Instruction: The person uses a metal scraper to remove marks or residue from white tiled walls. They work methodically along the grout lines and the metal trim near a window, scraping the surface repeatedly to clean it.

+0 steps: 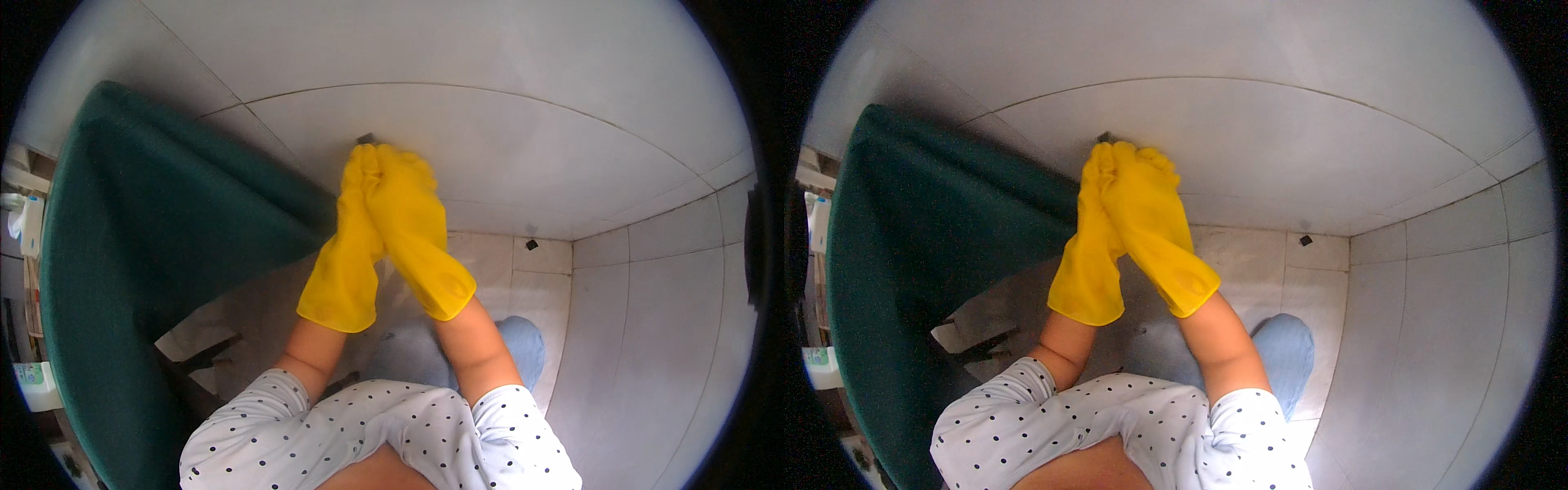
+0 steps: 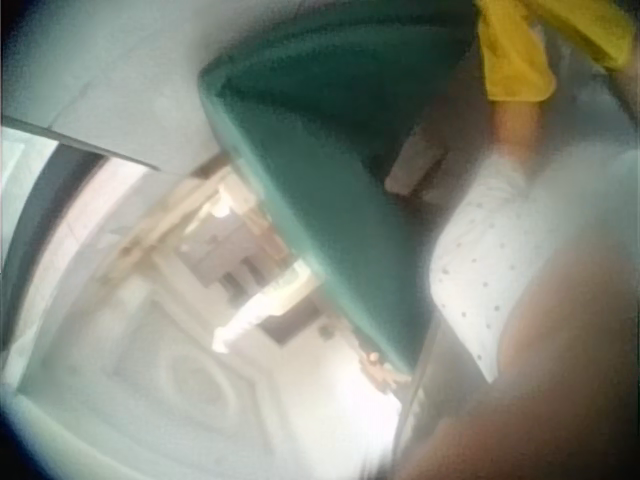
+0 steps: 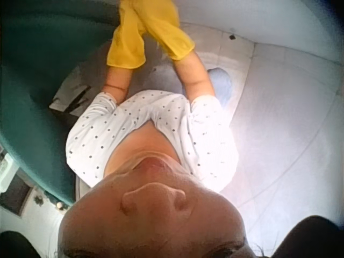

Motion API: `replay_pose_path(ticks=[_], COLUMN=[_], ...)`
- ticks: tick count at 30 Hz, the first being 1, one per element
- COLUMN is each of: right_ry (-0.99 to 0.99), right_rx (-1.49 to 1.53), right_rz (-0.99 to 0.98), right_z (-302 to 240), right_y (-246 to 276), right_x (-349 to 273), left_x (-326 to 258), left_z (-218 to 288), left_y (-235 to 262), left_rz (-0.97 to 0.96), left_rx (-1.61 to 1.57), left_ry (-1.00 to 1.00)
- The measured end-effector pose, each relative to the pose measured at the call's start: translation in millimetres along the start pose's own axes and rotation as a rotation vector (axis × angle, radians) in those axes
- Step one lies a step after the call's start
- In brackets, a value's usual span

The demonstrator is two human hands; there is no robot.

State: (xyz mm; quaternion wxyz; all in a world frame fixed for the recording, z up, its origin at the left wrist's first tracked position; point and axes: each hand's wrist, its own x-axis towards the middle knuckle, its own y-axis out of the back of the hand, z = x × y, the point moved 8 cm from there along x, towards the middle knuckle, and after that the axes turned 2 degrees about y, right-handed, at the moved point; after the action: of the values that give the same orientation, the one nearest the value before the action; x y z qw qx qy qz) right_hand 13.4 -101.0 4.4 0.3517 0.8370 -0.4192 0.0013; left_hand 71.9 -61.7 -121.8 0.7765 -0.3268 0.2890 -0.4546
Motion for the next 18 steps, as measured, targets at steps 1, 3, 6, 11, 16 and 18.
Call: replay_pose_path(ticks=[1, 3, 6, 11, 16, 18], right_ry=[-0.007, 0.008, 0.084, 0.132, 0.269, 0.245], right_rx=[0.006, -0.057, -0.172, -0.141, -0.116, -0.117], right_rz=[0.028, 0.033, -0.025, -0.166, -0.14, -0.118], right_z=[8, 12, 10, 16, -8, -11], right_y=[6, -1, -27, -78, -79, -78], right_x=[-3, -4, -3, -5, -6, -6], left_x=[3, 4, 11, 3, -24, -25], left_z=[-6, -16, -20, 2, 33, 33], left_y=[1, 13, 42, 77, 33, 48], left_rz=[-0.012, -0.023, 0.021, 0.219, 0.429, 0.498], left_rx=[0.021, 0.106, 0.398, 1.219, 2.09, 2.023], left_ry=[-0.003, -0.032, -0.184, -0.327, -0.536, -0.729])
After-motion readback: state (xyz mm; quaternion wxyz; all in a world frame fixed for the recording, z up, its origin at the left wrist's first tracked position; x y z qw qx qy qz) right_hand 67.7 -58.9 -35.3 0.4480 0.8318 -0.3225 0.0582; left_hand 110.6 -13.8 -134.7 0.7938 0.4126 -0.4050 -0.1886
